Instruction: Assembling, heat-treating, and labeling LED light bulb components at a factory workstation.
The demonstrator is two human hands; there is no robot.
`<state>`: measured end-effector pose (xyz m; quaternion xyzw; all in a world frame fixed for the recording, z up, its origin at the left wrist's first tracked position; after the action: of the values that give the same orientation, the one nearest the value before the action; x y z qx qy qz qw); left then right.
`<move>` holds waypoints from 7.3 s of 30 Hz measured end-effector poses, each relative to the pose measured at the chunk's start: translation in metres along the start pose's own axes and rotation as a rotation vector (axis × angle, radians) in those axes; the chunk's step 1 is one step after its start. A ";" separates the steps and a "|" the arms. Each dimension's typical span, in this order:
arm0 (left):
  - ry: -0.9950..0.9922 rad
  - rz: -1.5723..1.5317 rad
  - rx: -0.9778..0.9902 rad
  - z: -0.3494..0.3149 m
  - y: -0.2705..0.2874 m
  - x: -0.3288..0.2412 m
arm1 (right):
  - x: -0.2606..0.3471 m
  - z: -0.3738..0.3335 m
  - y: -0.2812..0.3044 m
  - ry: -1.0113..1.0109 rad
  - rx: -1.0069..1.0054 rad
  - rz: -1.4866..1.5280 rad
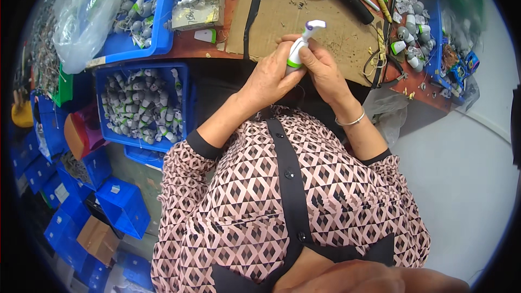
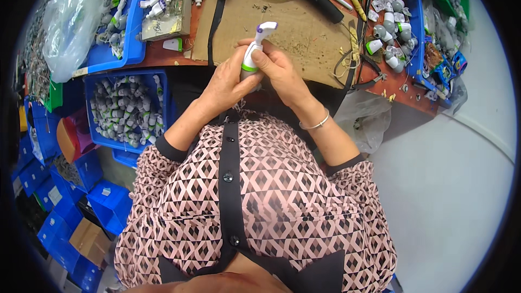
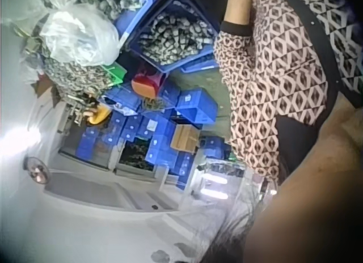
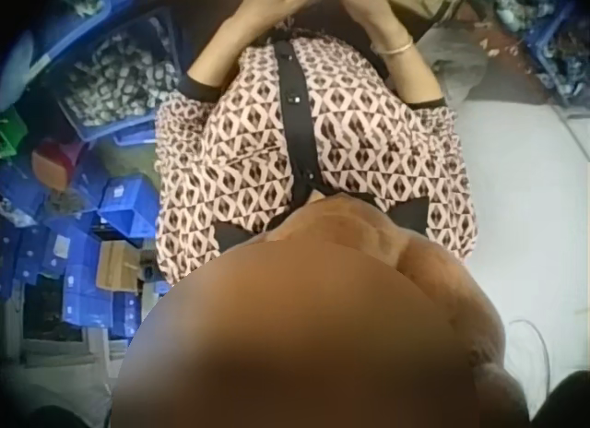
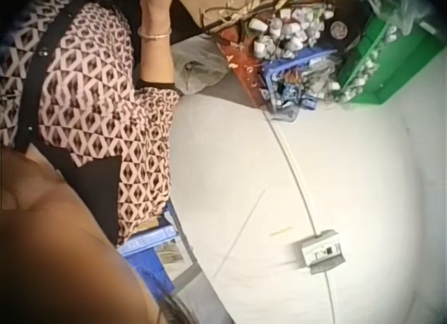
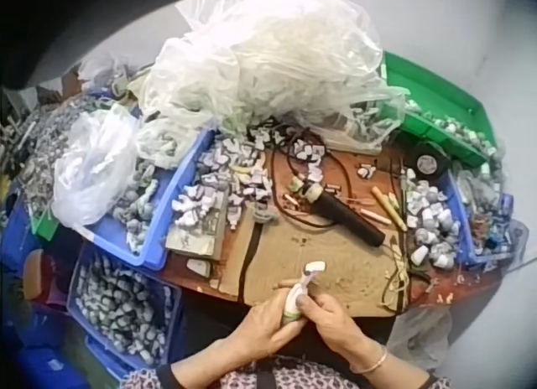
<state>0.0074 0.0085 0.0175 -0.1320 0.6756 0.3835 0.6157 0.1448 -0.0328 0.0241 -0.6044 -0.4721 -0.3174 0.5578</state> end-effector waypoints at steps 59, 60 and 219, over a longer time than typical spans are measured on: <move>0.288 -1.484 0.319 -0.036 0.007 0.036 | 0.029 0.033 -0.006 -0.284 0.232 -0.668; 0.340 -1.122 0.282 -0.035 0.009 0.037 | 0.027 0.032 -0.003 -0.149 0.248 -0.818; 0.104 -0.610 -0.373 0.000 0.036 0.066 | 0.028 0.109 -0.021 0.162 0.400 -1.285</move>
<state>-0.0297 0.0523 -0.0309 -0.4570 0.5540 0.2914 0.6319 0.1202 0.0779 0.0384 -0.0633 -0.7439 -0.5368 0.3930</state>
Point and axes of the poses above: each hand's wrist, its own z-axis towards the middle knuckle, its own y-axis out of the back of the hand, x = y × z, the point moved 1 cm from there along z, towards the middle knuckle, and after that the axes turned 5 degrees about x, right-handed, at the moved point
